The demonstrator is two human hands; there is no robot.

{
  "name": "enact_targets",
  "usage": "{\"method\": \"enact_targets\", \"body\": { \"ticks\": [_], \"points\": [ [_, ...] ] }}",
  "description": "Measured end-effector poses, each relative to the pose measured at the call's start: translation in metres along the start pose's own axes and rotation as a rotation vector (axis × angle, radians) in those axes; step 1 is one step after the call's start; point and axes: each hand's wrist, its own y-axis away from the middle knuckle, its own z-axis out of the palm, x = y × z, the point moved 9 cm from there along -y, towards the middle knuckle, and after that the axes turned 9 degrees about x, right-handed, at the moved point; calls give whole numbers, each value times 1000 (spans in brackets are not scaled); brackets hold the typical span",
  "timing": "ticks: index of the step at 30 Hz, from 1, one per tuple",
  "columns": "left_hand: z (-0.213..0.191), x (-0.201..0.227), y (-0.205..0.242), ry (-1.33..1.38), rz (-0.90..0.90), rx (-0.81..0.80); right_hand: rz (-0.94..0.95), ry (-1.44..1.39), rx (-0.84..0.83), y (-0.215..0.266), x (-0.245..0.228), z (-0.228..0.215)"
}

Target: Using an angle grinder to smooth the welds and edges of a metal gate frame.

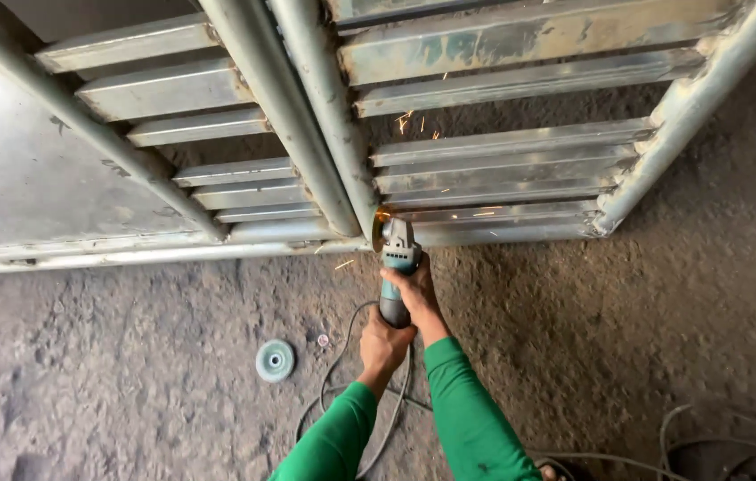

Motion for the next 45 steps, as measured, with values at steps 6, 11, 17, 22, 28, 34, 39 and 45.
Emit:
{"method": "enact_targets", "body": {
  "ticks": [6, 11, 17, 22, 28, 34, 39, 45],
  "points": [
    [-8, 17, -2, 80, 45, -21, -68, 1, -7, -8, -3, 3],
    [11, -3, -15, 10, 30, -43, -56, -12, -34, -11, 11, 0],
    [6, 2, -1, 30, 47, -68, -71, 22, -49, 1, 3, -3],
    [21, 8, -40, 15, 78, -47, -133, -24, -17, -36, 5, 1],
    [29, -10, -34, 14, 67, -41, -128, 14, -7, -19, 9, -1],
    [25, -2, -24, 11, 65, -46, -136, 30, -8, -22, 14, -1],
    [36, -13, -36, 13, 85, -36, -95, 35, 8, -21, 16, -2],
    [32, -8, -11, 30, 71, -96, -23, 157, 69, -15, 26, -21]
  ]
}}
